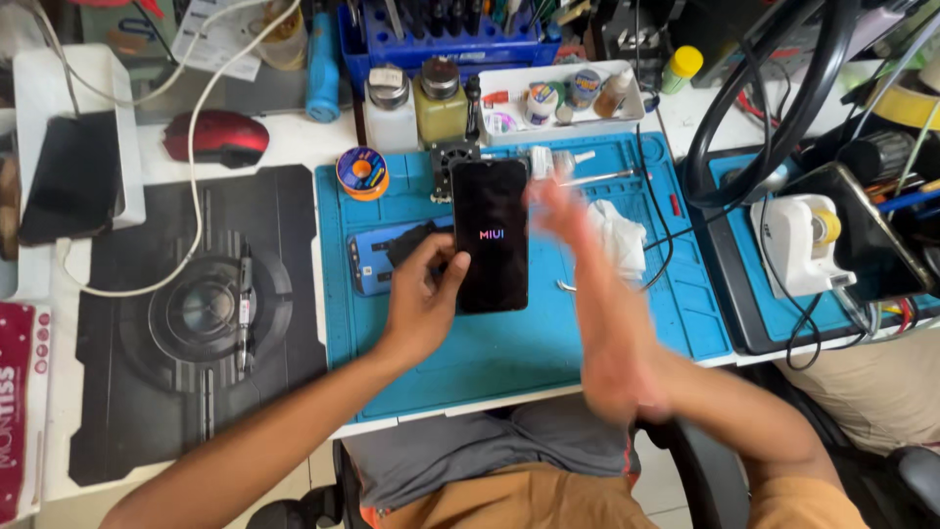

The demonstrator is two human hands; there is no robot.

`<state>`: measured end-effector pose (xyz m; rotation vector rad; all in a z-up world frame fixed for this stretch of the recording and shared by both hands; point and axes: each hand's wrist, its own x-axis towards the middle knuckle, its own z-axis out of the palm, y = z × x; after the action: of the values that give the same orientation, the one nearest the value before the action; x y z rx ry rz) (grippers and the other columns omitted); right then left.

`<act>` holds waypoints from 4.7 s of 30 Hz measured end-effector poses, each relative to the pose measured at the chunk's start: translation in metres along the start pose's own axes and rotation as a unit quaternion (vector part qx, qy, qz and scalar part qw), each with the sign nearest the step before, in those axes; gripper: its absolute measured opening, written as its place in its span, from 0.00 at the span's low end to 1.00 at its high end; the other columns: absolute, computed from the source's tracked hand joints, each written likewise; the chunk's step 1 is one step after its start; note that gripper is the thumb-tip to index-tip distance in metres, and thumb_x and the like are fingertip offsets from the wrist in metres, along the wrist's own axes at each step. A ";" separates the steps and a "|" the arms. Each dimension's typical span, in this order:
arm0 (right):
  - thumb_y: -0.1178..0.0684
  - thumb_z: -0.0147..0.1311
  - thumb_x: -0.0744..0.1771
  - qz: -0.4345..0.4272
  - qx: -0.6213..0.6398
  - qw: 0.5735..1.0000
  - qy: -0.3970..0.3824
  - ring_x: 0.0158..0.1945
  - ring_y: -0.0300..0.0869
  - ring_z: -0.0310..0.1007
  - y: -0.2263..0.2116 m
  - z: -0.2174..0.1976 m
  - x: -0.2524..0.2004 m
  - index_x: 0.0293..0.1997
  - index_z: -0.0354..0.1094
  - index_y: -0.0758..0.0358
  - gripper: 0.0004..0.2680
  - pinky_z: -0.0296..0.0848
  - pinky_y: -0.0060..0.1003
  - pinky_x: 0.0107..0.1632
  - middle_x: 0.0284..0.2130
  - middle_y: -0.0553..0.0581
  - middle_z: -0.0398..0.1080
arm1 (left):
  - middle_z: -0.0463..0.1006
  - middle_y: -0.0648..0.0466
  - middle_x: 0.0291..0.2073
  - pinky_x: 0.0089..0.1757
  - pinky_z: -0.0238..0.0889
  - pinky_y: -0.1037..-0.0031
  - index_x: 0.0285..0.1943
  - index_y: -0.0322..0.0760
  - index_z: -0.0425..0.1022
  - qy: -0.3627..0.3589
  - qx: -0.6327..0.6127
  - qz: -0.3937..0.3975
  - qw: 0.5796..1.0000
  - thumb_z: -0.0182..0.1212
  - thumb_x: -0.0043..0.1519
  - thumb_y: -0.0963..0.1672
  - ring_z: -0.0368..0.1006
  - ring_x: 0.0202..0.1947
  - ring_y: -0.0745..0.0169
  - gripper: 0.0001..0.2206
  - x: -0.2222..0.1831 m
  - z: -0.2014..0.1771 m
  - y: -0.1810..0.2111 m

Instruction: The person cleans the back of a black smartphone with a white cloth, then removes the back cover and internal components. They handle a blue phone case and apply adhesive to its edges using a small bottle and a red-handled tool.

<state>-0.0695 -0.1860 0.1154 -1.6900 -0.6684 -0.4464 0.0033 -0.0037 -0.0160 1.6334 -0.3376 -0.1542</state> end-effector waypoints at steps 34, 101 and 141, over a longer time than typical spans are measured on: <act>0.63 0.53 0.71 0.204 0.021 0.973 0.105 0.45 0.34 0.72 0.109 0.007 -0.038 0.66 0.58 0.69 0.15 0.73 0.30 0.48 0.45 0.53 0.71 | 0.71 0.57 0.42 0.44 0.63 0.81 0.53 0.27 0.72 -0.018 -0.116 0.037 0.992 0.56 0.72 0.42 0.65 0.42 0.73 0.09 -0.001 -0.002 0.011; 0.65 0.55 0.69 0.211 0.012 0.969 0.127 0.44 0.32 0.69 0.120 0.008 -0.041 0.65 0.59 0.68 0.16 0.72 0.28 0.45 0.45 0.50 0.66 | 0.71 0.57 0.43 0.45 0.64 0.82 0.56 0.28 0.72 -0.021 -0.113 0.025 0.993 0.57 0.71 0.43 0.66 0.43 0.73 0.10 -0.001 -0.001 0.006; 0.64 0.55 0.70 0.211 0.028 0.970 0.119 0.43 0.33 0.69 0.116 0.006 -0.036 0.65 0.58 0.68 0.16 0.72 0.29 0.45 0.43 0.51 0.68 | 0.70 0.57 0.43 0.46 0.63 0.82 0.57 0.27 0.72 -0.020 -0.130 0.023 0.991 0.56 0.72 0.43 0.66 0.44 0.73 0.11 0.002 0.000 0.002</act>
<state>-0.0220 -0.2022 0.0043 -1.6363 -0.1353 -0.3150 0.0045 -0.0047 -0.0137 1.3654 -0.3692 -0.1873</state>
